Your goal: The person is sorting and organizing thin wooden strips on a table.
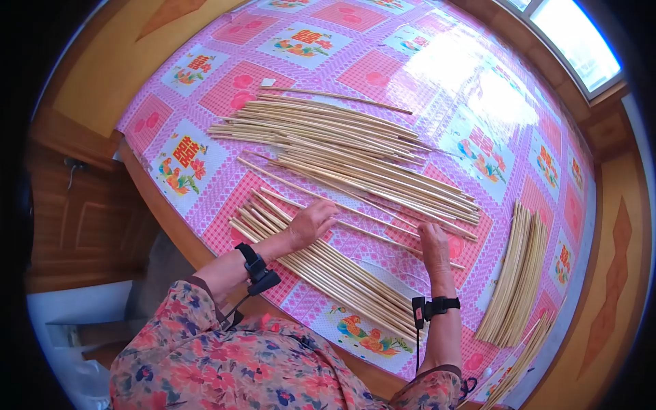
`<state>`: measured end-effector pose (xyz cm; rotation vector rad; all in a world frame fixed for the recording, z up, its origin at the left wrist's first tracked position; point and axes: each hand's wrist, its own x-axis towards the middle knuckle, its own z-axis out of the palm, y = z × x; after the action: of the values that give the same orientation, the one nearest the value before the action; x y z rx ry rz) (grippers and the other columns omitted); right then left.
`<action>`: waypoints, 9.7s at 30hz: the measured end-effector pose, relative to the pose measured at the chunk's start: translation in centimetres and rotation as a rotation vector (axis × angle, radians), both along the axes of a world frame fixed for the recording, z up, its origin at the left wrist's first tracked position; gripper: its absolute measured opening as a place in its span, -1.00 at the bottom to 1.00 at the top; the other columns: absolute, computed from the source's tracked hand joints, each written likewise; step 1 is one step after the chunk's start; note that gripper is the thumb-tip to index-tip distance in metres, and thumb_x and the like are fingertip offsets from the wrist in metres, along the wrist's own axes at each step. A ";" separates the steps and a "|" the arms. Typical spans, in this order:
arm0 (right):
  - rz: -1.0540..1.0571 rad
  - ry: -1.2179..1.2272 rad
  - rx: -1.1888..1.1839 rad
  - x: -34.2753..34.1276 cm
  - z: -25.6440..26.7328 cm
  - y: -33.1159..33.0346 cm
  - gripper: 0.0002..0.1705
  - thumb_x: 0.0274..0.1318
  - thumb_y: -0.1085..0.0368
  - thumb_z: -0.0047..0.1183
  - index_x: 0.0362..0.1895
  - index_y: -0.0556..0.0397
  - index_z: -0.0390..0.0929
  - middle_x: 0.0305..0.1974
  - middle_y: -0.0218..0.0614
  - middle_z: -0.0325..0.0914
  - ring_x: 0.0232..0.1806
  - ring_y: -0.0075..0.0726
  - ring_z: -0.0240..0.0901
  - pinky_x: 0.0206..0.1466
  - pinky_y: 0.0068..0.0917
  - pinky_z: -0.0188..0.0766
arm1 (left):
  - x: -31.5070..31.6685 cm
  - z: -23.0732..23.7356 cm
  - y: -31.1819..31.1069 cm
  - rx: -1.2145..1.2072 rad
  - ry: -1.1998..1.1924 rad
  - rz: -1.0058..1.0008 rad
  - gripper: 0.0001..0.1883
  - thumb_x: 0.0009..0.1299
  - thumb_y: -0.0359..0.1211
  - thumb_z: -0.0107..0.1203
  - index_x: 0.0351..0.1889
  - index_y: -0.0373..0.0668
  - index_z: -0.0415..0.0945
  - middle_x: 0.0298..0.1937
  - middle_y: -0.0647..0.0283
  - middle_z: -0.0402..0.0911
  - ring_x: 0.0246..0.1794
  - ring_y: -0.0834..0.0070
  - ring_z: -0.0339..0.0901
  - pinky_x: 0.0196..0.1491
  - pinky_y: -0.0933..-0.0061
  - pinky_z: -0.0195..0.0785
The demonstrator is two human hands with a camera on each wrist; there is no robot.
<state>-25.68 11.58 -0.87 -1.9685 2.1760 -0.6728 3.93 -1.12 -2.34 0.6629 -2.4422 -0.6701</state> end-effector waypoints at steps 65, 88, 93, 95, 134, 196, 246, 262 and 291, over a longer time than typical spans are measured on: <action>0.077 -0.105 0.131 7.6 8.1 2.4 -0.84 0.01 0.23 -0.02 -0.35 0.01 0.48 -0.44 -0.23 0.45 -0.36 -0.08 0.42 -0.35 -0.27 0.35 | 6.8 2.1 -3.6 1.388 1.008 0.244 -0.85 0.33 -0.34 -0.04 -0.22 -0.18 0.43 -0.34 0.25 0.56 -0.39 0.49 0.55 -0.35 0.53 0.48; 0.189 -0.172 0.074 7.8 4.3 -0.2 -0.87 0.04 0.23 -0.07 -0.34 -0.04 0.46 -0.43 -0.24 0.43 -0.33 -0.09 0.41 -0.32 -0.26 0.36 | -1.5 2.1 2.9 1.743 0.674 0.034 -0.82 0.32 -0.39 -0.04 -0.18 -0.29 0.43 -0.26 0.10 0.54 -0.21 0.34 0.54 -0.16 0.39 0.49; -0.082 -0.113 0.089 4.0 3.0 -1.1 -0.86 -0.03 0.31 -0.03 -0.32 -0.01 0.48 -0.35 -0.18 0.45 -0.26 -0.07 0.40 -0.21 -0.25 0.35 | -1.6 0.6 2.6 1.758 0.722 0.094 -0.83 0.33 -0.39 -0.06 -0.22 -0.29 0.44 -0.26 0.09 0.54 -0.20 0.35 0.54 -0.17 0.40 0.49; -0.083 -0.017 0.103 2.3 2.2 -1.5 -0.85 -0.07 0.35 -0.04 -0.33 -0.01 0.48 -0.36 -0.19 0.45 -0.25 -0.08 0.39 -0.19 -0.26 0.34 | -1.7 0.3 2.5 1.744 0.725 0.126 -0.83 0.33 -0.39 -0.06 -0.22 -0.30 0.44 -0.26 0.09 0.54 -0.20 0.34 0.53 -0.17 0.40 0.49; -0.033 0.240 0.131 1.8 -0.7 -5.6 -0.88 -0.13 0.26 0.06 -0.42 -0.06 0.50 -0.42 -0.27 0.39 -0.27 -0.15 0.36 -0.21 -0.28 0.30 | -2.3 -0.7 3.0 1.818 0.669 0.205 -0.80 0.32 -0.38 -0.05 -0.21 -0.35 0.36 -0.29 0.06 0.51 -0.27 0.34 0.55 -0.24 0.43 0.51; -0.087 -0.150 0.055 1.2 3.1 -1.7 -0.86 -0.10 0.42 0.05 -0.35 0.02 0.48 -0.38 -0.20 0.41 -0.32 -0.07 0.39 -0.28 -0.31 0.31 | -1.0 -1.4 -1.6 1.818 0.664 0.366 -0.63 0.42 -0.22 -0.31 -0.19 -0.43 0.28 -0.24 -0.09 0.47 -0.21 0.15 0.51 -0.24 0.24 0.48; 0.133 0.470 0.177 3.1 -1.1 -8.0 -0.91 -0.12 0.34 -0.06 -0.43 0.00 0.43 -0.41 -0.26 0.42 -0.25 -0.17 0.39 -0.18 -0.27 0.28 | -0.2 0.4 3.2 1.773 0.707 0.200 -0.70 0.33 -0.24 -0.03 -0.22 -0.36 0.39 -0.33 0.13 0.52 -0.30 0.39 0.54 -0.24 0.45 0.48; 0.168 -0.193 0.172 9.1 9.5 -4.2 -0.87 -0.02 0.38 -0.03 -0.32 0.11 0.41 -0.46 -0.15 0.44 -0.39 -0.05 0.42 -0.30 -0.31 0.36 | -0.8 1.7 2.3 1.781 0.827 0.091 -0.59 0.32 -0.22 -0.03 0.04 -0.28 0.30 -0.31 0.17 0.54 -0.32 0.46 0.55 -0.23 0.51 0.48; 0.145 -0.170 -0.031 15.8 14.6 7.8 -0.88 0.02 0.28 -0.07 -0.33 0.00 0.44 -0.37 -0.20 0.45 -0.29 -0.05 0.39 -0.26 -0.23 0.33 | 5.1 10.3 10.4 1.502 0.884 -0.167 -0.80 0.33 -0.29 -0.05 -0.24 -0.22 0.47 -0.26 0.17 0.56 -0.23 0.42 0.53 -0.12 0.38 0.46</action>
<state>-9.87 19.36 13.75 -1.9806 1.9166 -0.8222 9.08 9.32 7.94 0.4310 -0.8655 -2.2581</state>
